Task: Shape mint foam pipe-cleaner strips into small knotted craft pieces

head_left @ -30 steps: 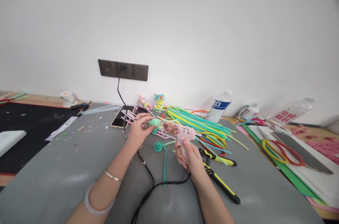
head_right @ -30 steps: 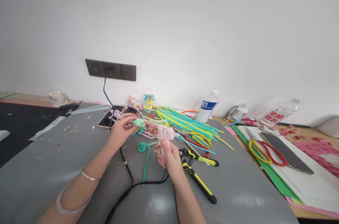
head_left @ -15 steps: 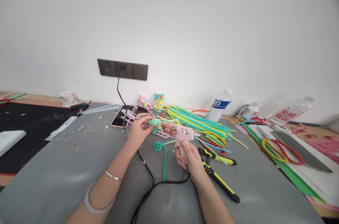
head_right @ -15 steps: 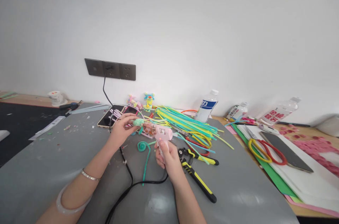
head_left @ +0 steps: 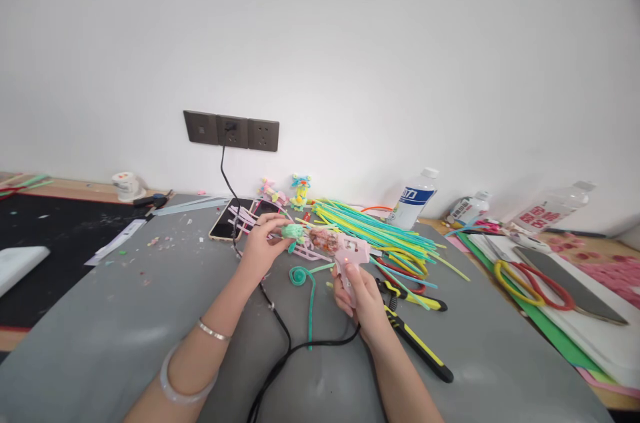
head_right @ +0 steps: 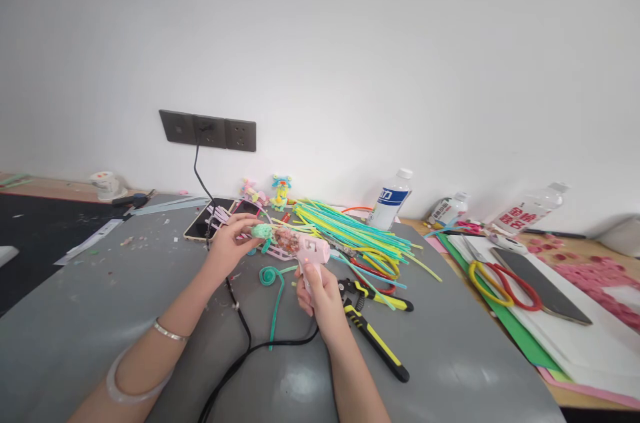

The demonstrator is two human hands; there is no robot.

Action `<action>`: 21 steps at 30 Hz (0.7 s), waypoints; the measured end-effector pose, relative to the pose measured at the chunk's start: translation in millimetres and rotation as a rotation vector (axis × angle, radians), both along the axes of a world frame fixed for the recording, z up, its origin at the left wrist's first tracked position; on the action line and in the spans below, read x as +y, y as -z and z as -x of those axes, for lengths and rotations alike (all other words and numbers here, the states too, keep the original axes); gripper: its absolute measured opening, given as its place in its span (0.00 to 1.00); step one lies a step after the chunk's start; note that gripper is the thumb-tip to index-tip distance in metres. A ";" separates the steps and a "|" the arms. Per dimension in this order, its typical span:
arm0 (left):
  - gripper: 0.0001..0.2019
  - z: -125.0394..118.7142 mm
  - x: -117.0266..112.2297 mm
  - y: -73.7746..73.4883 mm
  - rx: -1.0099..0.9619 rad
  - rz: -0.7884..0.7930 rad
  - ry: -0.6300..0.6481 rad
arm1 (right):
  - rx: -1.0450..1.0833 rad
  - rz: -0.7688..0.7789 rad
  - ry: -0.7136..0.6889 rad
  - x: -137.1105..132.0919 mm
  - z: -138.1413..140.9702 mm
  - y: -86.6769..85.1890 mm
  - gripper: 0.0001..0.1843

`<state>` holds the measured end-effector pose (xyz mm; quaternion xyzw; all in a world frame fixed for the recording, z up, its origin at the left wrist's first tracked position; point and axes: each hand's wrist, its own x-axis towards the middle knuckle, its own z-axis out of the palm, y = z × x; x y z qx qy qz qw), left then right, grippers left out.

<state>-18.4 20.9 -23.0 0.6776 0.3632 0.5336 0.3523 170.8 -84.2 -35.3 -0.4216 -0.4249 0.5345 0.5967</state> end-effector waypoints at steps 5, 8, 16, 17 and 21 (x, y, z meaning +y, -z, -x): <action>0.10 0.8 -0.5 -1.3 0.021 -0.028 0.010 | -0.021 -0.010 -0.019 -1.6 1.1 0.0 0.27; 0.10 0.6 -0.6 -1.3 0.030 -0.035 0.007 | -0.026 -0.004 -0.022 -1.8 1.9 -0.1 0.27; 0.10 0.9 -1.3 -1.9 0.037 -0.034 0.009 | -0.023 0.009 0.012 -0.1 0.2 0.3 0.26; 0.10 0.9 -1.3 -1.8 0.038 -0.035 0.008 | -0.026 0.010 0.017 0.2 -0.1 0.4 0.26; 0.10 0.7 -0.9 -0.7 0.041 -0.032 0.014 | -0.043 0.016 0.040 1.1 -0.6 0.3 0.28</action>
